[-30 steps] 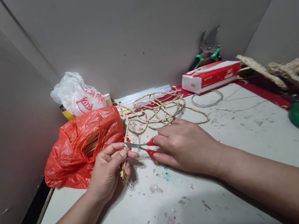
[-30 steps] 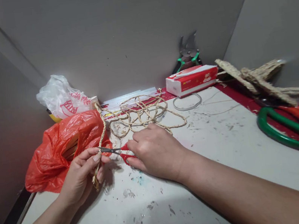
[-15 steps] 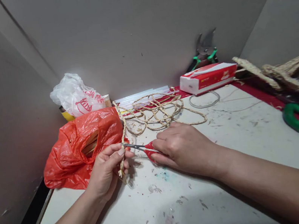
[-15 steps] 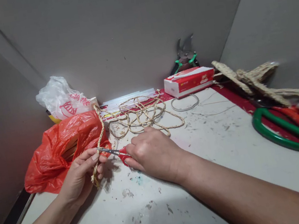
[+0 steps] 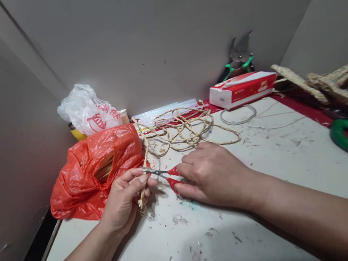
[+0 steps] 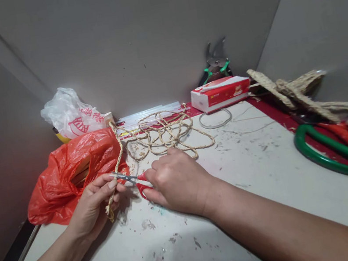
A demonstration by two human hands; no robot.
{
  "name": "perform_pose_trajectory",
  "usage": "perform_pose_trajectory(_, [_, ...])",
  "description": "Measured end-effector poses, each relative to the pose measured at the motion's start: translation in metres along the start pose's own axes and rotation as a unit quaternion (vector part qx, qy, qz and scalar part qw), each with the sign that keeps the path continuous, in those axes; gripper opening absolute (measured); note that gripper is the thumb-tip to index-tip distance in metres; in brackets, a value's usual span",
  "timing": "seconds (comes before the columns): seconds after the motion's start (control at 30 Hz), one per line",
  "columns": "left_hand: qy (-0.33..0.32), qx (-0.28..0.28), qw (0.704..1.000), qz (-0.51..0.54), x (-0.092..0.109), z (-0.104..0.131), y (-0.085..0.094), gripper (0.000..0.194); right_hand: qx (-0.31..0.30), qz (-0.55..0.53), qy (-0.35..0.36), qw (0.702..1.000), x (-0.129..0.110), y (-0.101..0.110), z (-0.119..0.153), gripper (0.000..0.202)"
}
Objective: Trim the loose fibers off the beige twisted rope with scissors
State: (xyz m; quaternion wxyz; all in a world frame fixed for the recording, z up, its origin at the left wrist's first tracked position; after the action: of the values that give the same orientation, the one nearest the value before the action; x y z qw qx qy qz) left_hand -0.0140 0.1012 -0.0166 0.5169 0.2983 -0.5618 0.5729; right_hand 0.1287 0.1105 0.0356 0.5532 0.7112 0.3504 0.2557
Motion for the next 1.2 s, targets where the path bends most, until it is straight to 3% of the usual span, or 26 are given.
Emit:
perform_pose_trajectory(0.27, [0.012, -0.001, 1.0, -0.001, 0.003, 0.0, -0.001, 0.019, 0.013, -0.027, 0.007, 1.0, 0.002, -0.001, 0.001, 0.029])
perform_pose_trajectory(0.47, [-0.012, 0.022, 0.999, -0.038, 0.007, 0.0, 0.007, 0.021, 0.068, -0.057, -0.023, 0.996, 0.014, 0.006, 0.003, 0.032])
perform_pose_trajectory(0.7, [-0.048, 0.062, 0.991, -0.104, 0.012, 0.003, 0.011, 0.024, 0.013, -0.041, -0.013, 0.999, 0.007, 0.0, 0.0, 0.026])
perform_pose_trajectory(1.0, [-0.042, 0.046, 0.995, -0.08, 0.01, 0.003, 0.008, 0.021, -0.004, -0.026, -0.024, 0.999, 0.013, -0.006, -0.002, 0.028])
perform_pose_trajectory(1.2, [-0.034, 0.036, 0.997, -0.053, 0.007, 0.001, 0.007, 0.024, 0.019, -0.071, -0.064, 0.995, 0.024, -0.002, -0.001, 0.028])
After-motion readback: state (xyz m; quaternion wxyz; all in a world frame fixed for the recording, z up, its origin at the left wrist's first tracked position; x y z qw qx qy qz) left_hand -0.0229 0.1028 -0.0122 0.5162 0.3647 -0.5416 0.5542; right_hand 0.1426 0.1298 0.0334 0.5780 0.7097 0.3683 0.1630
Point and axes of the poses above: each hand's wrist, its own z-axis away from the middle knuckle, its own y-axis out of the back of the hand, x = y × z, the point moved 9 cm from there along -z, towards the middle knuckle, and after that the axes turned 14 degrees about -x, right-handed, at the moved point
